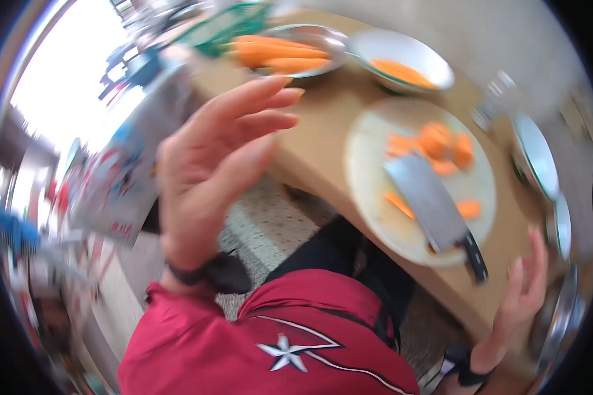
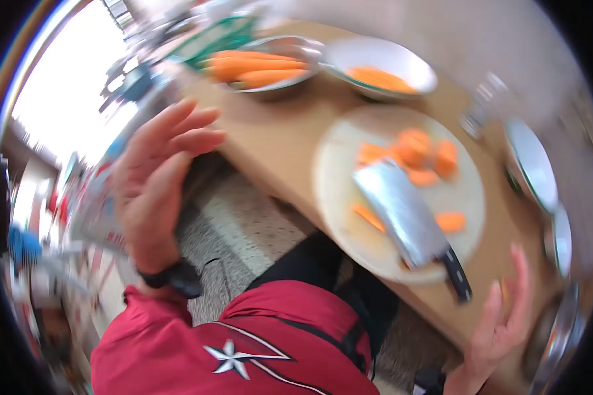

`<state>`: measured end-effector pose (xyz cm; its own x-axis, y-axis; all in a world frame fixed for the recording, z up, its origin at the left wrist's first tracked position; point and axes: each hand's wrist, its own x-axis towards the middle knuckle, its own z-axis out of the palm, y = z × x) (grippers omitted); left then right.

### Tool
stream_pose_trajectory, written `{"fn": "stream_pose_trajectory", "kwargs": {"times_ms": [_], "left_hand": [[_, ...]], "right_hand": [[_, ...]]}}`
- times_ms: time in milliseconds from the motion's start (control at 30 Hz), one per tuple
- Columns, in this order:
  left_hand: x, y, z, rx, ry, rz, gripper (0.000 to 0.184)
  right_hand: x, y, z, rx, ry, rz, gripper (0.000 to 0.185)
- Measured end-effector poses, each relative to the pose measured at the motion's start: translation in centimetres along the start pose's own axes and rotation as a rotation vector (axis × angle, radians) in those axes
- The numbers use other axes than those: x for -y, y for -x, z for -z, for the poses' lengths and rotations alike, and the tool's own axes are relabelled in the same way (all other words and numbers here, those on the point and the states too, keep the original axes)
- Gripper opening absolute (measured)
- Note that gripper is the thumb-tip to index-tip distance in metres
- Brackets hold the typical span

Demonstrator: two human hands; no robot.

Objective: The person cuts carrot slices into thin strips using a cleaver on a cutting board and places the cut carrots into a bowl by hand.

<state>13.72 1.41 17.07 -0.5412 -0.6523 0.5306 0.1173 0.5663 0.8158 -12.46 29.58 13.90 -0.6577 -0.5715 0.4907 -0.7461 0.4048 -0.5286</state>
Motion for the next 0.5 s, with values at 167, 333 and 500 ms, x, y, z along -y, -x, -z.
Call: {"fn": "stream_pose_trajectory", "kwargs": {"times_ms": [167, 333, 500], "left_hand": [[-2.5, 5.5, 6.8, -0.779, -0.324, -0.884, 0.064], [-8.6, 7.3, 9.2, -1.261, -0.878, -1.082, 0.054], [-9.9, 9.6, 10.5, -1.177, -0.971, -1.200, 0.049]], "right_hand": [[-11.5, 0.8, -5.5, 0.036, 0.141, 0.091, 0.043], [-12.7, 1.4, -7.9, -0.046, 0.202, 0.175, 0.041], [-9.1, 2.1, -8.1, -0.098, 0.228, 0.232, 0.044]]}}
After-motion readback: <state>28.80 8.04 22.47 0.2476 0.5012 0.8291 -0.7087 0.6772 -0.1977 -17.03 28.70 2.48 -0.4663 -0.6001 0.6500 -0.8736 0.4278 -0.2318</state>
